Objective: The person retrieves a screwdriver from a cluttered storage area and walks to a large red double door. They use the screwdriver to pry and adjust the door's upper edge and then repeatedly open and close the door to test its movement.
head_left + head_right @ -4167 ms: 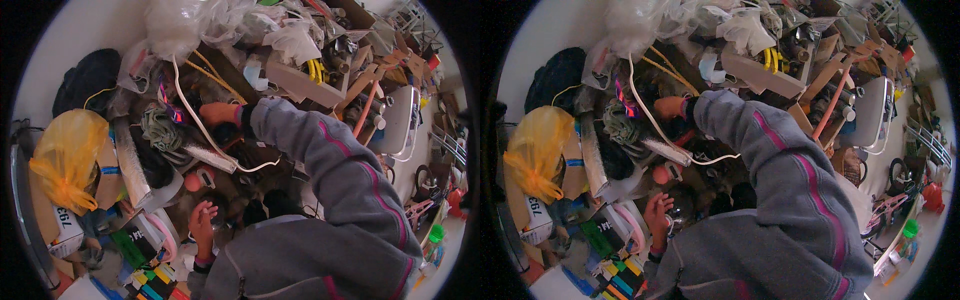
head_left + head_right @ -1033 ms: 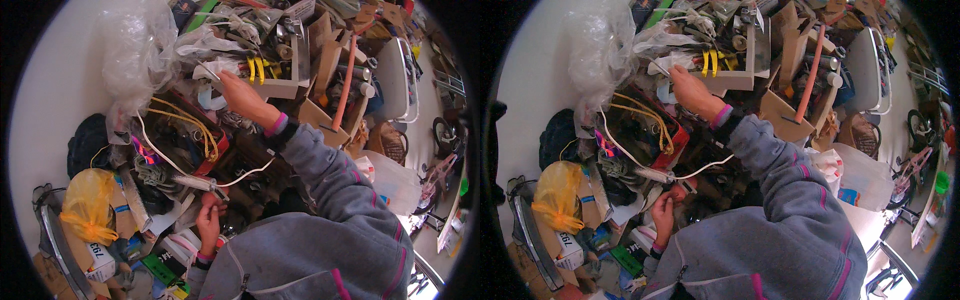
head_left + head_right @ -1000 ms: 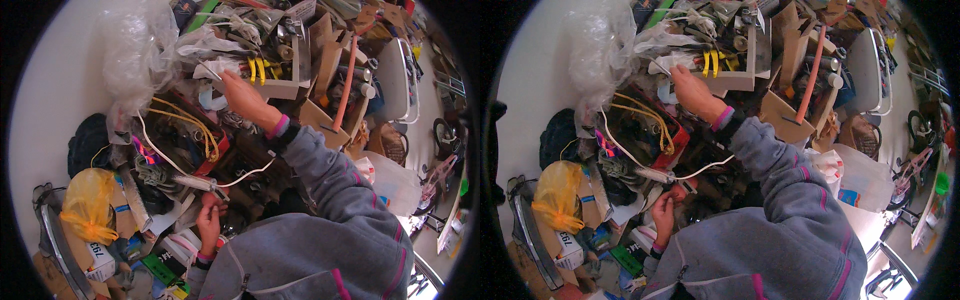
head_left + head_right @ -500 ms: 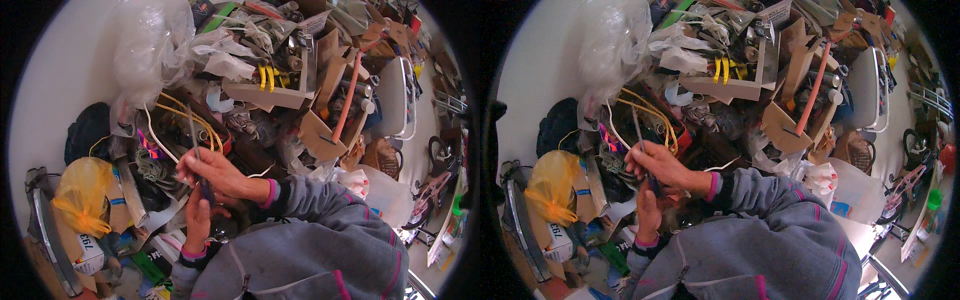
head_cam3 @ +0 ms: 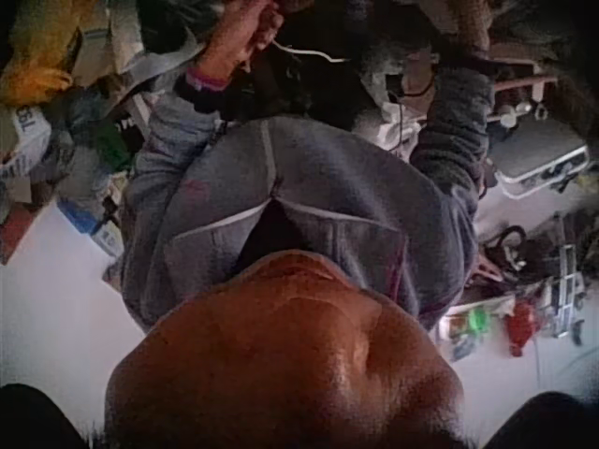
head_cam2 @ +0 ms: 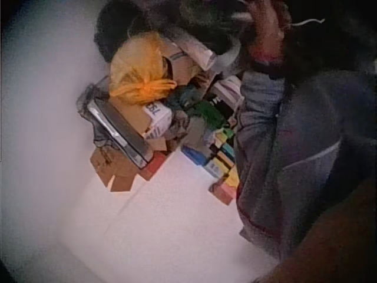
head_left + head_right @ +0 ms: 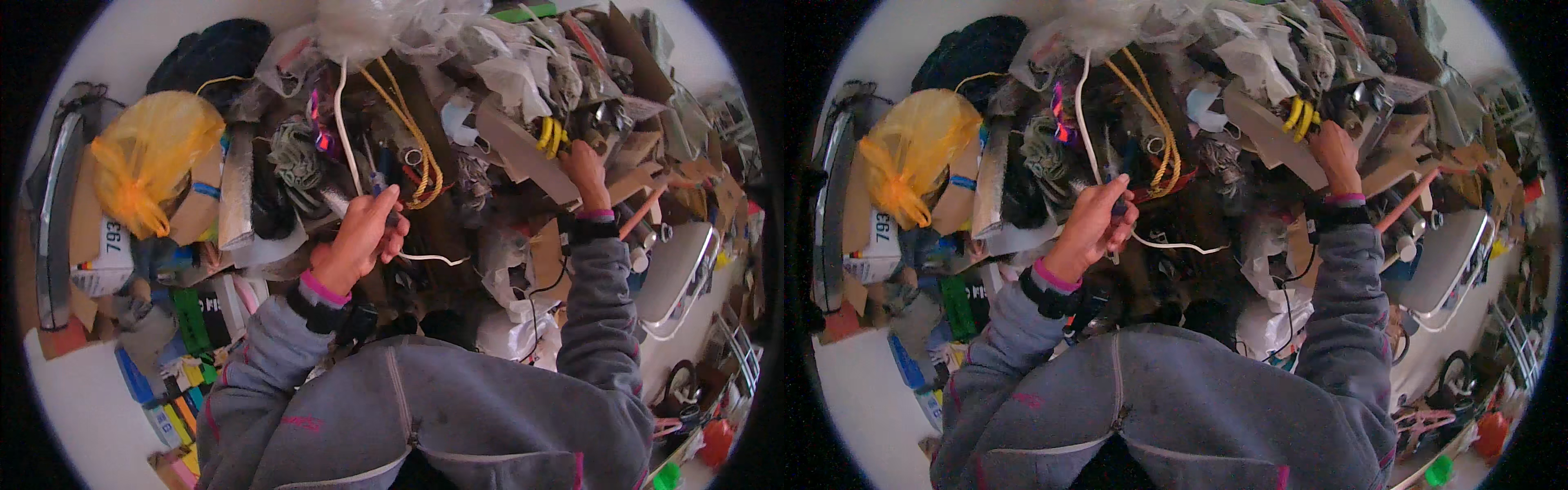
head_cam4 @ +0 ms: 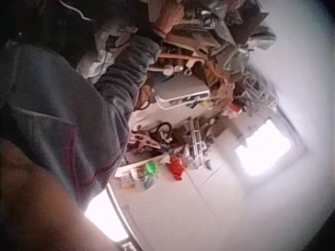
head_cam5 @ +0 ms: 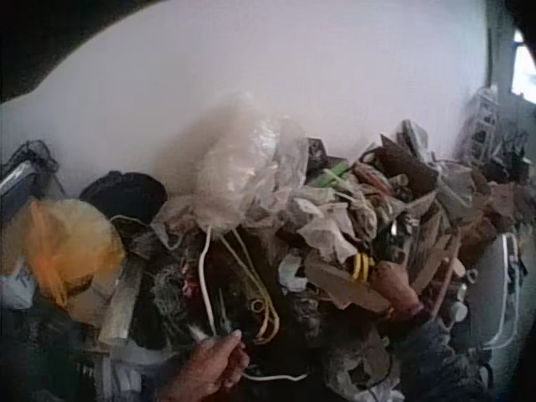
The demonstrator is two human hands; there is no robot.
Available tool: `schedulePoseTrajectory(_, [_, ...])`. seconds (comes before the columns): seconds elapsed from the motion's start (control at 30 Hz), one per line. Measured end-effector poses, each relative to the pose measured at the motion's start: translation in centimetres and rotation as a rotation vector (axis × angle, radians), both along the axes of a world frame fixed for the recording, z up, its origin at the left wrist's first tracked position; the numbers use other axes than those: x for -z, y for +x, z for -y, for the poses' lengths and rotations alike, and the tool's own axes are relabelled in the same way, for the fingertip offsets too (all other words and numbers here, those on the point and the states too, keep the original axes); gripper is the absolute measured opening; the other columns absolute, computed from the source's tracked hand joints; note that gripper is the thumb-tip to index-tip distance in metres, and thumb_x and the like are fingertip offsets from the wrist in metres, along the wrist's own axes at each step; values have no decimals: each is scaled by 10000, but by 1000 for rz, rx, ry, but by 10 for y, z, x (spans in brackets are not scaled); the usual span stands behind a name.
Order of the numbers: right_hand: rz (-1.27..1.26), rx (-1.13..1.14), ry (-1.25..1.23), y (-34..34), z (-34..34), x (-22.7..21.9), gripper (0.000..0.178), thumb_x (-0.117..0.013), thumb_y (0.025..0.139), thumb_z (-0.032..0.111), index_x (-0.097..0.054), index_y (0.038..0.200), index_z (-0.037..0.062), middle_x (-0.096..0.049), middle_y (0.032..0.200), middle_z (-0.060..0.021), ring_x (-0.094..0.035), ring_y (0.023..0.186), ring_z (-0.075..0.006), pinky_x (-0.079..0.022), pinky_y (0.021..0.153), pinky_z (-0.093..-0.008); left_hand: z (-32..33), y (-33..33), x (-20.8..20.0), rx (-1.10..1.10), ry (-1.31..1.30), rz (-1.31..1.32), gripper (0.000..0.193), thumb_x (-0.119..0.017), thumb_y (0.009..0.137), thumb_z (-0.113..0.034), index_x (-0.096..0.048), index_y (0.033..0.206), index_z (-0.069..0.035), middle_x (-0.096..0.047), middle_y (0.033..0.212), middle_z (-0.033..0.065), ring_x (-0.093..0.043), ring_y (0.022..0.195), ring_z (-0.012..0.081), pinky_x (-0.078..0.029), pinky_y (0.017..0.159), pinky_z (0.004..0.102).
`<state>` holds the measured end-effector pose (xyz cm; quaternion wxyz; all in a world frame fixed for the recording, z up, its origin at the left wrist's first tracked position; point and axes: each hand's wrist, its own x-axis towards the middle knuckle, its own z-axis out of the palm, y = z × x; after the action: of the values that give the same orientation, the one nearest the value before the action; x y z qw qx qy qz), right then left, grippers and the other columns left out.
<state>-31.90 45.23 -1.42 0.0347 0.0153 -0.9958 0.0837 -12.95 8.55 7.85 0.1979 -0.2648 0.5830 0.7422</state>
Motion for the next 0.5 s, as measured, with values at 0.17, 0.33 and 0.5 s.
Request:
schedulePoseTrajectory(0.17, [156, 170, 39, -20, 15, 3, 337, -605, 823, 300, -626, 1047, 49, -644, 1102, -207, -607, 1048, -376, -488, 835, -474, 5, -15, 12, -75, 106, 42, 395, -540, 961, -411, -533, 967, -16, -650, 829, 173, -607, 559, 180, -463, 455, 259])
schedulePoseTrajectory(0.33, [65, 178, 47, -22, 2, 16, 373, -584, 811, 319, -617, 1073, 55, -648, 1089, -201, -604, 1032, -400, -472, 843, -503, 6, 5, 4, -61, 360, -50, 543, -478, 983, -437, -443, 1156, 77, -640, 1005, 249, -689, 863, 333, -580, 716, 342])
schedulePoseTrajectory(0.5, [-280, 190, 59, -6, -12, 4, 430, -657, 830, 428, -628, 1006, 37, -652, 1033, -201, -649, 911, -371, -508, 759, -504, 52, 91, 11, 301, 316, -86, 400, -483, 1001, -327, -503, 1194, 23, -649, 1003, 183, -682, 890, 267, -567, 728, 331])
